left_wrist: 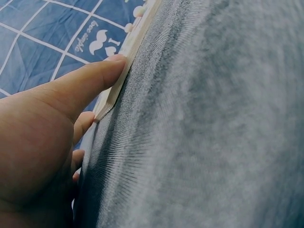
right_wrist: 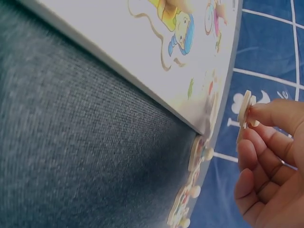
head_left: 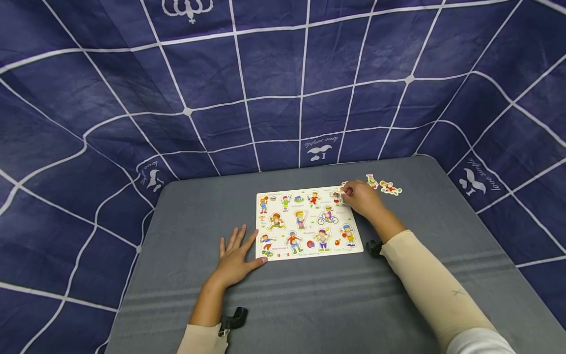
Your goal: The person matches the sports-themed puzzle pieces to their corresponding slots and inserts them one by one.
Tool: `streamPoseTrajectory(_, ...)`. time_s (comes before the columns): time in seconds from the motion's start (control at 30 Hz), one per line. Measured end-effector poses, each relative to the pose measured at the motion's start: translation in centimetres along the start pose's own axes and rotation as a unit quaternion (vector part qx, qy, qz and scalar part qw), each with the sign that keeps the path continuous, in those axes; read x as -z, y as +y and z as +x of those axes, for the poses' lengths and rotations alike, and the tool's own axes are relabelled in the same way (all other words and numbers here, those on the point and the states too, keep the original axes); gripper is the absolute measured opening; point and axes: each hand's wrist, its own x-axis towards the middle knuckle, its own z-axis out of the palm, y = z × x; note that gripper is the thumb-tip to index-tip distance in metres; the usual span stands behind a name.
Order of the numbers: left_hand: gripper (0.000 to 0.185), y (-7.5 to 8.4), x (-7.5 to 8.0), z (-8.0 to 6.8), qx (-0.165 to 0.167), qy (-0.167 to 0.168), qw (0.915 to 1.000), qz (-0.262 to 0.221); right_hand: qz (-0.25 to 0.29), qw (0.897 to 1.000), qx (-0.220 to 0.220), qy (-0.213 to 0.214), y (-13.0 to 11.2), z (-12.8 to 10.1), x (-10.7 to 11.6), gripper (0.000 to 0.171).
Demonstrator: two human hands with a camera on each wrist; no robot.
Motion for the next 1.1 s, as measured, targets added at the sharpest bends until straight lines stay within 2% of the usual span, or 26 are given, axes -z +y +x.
streamPoseTrajectory(0.73,0.091,0.0,0.0,0.0,-0.001,0.001,1.0,-0.002,-0.022,0.999,0.01,-0.028,-0.5,1.3,-1.4,0.014)
streamPoseTrajectory(1.1,0.09,-0.1,-0.1,-0.1,-0.009,0.019,0.9998,-0.004,-0.056,0.998,0.016,-0.033,-0.7,1.8,-2.0,0.011)
